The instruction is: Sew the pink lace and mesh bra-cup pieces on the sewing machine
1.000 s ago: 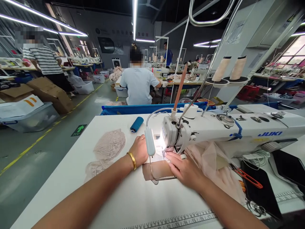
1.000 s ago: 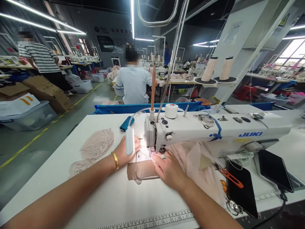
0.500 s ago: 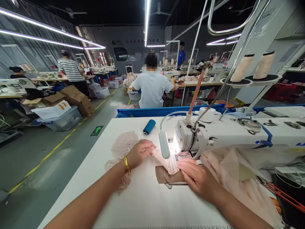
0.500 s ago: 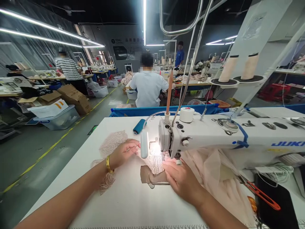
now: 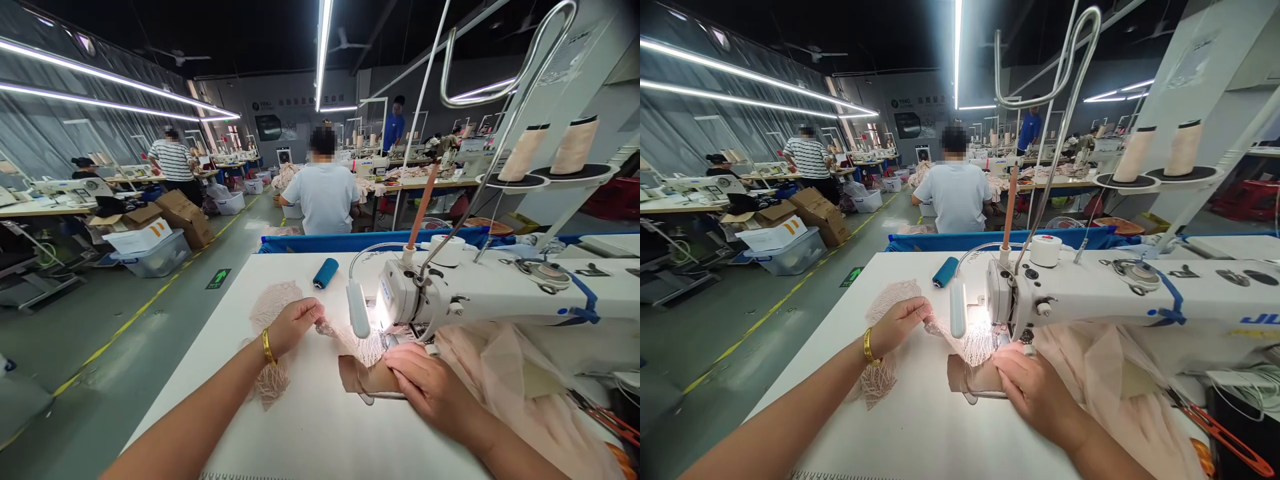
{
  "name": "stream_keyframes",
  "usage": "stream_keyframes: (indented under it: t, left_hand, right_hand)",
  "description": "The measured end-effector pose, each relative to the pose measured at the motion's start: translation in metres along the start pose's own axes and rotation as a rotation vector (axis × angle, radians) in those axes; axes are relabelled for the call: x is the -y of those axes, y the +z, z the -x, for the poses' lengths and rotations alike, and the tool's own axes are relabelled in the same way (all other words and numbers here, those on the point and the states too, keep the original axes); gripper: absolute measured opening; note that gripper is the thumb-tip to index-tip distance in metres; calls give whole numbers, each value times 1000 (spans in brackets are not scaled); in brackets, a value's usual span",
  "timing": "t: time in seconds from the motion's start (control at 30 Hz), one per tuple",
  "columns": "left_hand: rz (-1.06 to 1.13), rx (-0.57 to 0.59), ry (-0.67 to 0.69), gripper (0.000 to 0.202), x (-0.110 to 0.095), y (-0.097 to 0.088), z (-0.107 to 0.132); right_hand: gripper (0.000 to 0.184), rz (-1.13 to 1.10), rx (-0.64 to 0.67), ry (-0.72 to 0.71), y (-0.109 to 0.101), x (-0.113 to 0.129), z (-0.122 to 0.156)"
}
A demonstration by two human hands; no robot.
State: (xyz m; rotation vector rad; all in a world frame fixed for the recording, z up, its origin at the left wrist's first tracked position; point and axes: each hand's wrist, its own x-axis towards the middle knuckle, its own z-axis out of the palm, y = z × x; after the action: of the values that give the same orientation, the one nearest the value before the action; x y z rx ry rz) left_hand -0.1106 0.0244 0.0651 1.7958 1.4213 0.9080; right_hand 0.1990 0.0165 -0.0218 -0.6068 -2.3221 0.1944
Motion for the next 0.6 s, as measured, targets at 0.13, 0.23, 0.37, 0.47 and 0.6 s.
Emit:
stream_keyframes:
  t: [0.13, 0.23, 0.37, 0.47, 0.6]
  left_hand:
    - [-34, -46, -5, 45, 0, -5, 2]
    - [-122, -84, -12, 47, 0, -17, -5]
    - [-332, -199, 8, 39, -8, -63, -36]
    - [-530, -386, 40, 30, -22, -114, -67]
    - [-754, -588, 85, 29, -27, -160, -92]
  right_hand:
    - [25, -9, 25, 14, 3, -3, 3]
    - [26, -25, 40, 20, 3, -3, 4]
    - [25, -25, 23, 10, 3, -3, 3]
    - [22, -11, -4, -11, 2, -4, 2]
    - [24, 20, -22, -31, 3, -7, 2]
